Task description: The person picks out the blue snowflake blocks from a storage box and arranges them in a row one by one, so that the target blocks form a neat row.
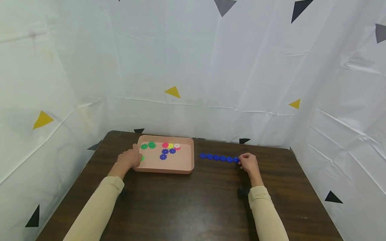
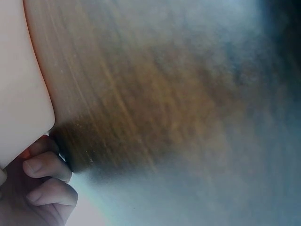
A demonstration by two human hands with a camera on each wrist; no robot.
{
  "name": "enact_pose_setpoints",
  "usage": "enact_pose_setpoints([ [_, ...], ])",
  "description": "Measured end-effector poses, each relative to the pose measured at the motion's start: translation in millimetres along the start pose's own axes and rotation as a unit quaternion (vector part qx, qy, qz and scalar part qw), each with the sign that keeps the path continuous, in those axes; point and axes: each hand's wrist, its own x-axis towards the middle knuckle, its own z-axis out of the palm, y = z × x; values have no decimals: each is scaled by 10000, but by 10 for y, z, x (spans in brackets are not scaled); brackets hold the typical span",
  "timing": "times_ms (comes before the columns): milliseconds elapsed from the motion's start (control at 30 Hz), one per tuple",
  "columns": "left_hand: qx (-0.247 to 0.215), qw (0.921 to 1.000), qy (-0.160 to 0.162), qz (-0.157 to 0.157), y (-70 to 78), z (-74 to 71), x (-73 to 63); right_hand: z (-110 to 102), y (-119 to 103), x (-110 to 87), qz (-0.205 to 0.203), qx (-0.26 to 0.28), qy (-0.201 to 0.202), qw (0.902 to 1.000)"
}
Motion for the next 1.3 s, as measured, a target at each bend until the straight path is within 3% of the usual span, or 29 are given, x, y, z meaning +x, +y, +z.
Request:
enact_pose_setpoints([
  [400,5,10000,32,33,-19,12,15,-23,-20,1,121,117,-26,9999],
  [667,-10,10000,-21,33,-38,24,62,30,-72,-51,176,-519,117,9984],
  [1300,-45,10000,-25,42,-10,-15,-5,441,-648,-220,-425,-340,91,9985],
])
